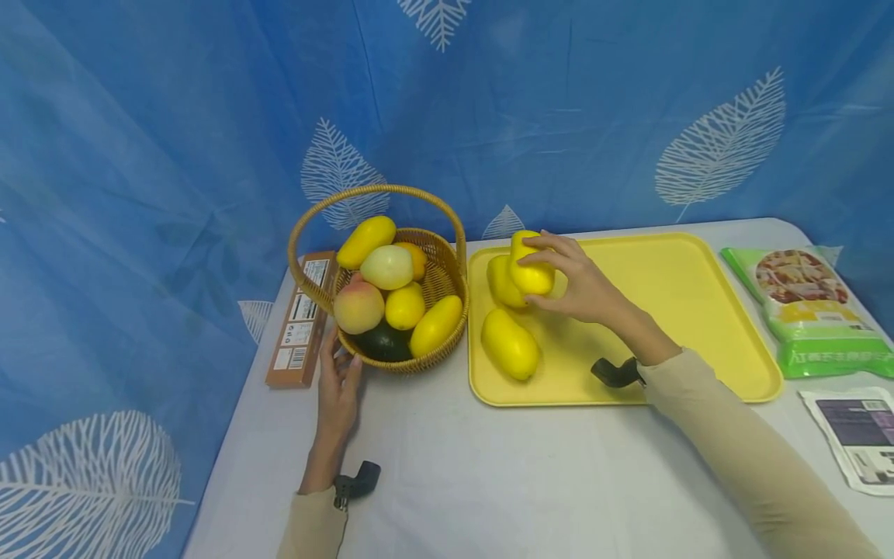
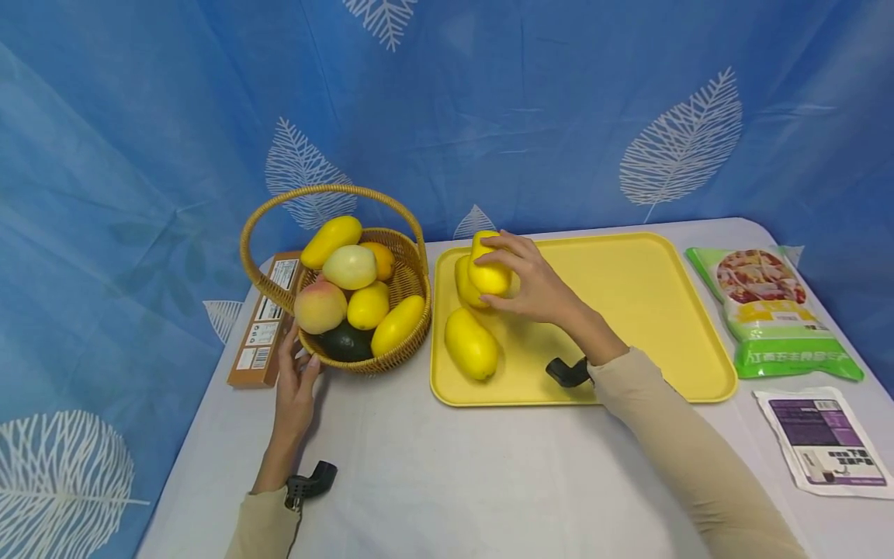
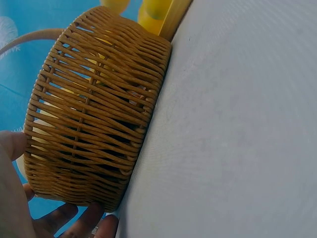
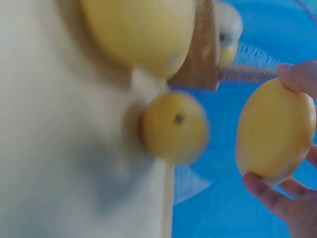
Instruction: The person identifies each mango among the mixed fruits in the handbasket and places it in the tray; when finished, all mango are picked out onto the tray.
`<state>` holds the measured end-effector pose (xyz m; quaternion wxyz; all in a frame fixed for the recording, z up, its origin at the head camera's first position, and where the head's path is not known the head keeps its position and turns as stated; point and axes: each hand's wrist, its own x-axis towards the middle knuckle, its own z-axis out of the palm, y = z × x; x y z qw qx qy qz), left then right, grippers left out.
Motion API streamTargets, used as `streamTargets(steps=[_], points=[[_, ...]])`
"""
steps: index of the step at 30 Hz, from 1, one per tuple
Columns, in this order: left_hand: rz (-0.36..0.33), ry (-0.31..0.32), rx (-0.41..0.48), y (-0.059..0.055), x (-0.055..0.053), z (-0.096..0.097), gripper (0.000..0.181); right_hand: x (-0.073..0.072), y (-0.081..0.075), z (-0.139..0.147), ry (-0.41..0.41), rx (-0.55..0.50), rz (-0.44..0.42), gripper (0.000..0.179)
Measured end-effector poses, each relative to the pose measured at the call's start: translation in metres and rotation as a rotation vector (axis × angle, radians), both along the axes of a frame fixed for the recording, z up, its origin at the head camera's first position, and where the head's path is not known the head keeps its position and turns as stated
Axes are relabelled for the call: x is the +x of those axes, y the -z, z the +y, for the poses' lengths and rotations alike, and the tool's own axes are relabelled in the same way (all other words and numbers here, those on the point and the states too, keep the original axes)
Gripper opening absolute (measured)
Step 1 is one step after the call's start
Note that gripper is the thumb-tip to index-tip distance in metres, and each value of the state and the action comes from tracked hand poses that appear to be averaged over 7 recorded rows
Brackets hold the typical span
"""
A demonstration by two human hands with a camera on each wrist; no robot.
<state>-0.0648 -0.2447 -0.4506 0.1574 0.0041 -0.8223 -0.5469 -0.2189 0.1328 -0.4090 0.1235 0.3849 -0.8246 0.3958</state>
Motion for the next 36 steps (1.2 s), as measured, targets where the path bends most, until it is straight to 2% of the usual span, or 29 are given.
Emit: streamTargets(steps=[8, 12, 17, 29, 33, 36], points=[[-0.012, -0.01, -0.014, -0.001, 0.001, 0.001, 0.062, -0.018, 0.02, 0.025, 0.083, 0.06, -0.081, 0.047], [-0.009, -0.013, -0.012, -0.001, 0.001, 0.001, 0.062, -0.025, 0.033, 0.031, 0.092, 0.087, -0.123, 0.045], [0.012, -0.01, -0.006, 0.001, 0.0, 0.001, 0.062, -0.032, 0.045, 0.036, 0.087, 0.108, -0.135, 0.043], [0.014, -0.01, -0.022, 0.002, -0.001, 0.0, 0.061, -0.04, 0.054, 0.04, 0.079, 0.126, -0.154, 0.044], [0.013, -0.01, -0.019, 0.002, -0.001, 0.001, 0.061, -0.043, 0.056, 0.04, 0.066, 0.124, -0.156, 0.052], [0.021, -0.004, -0.014, 0.002, -0.002, 0.0, 0.061, -0.043, 0.055, 0.039, 0.065, 0.147, -0.201, 0.06]])
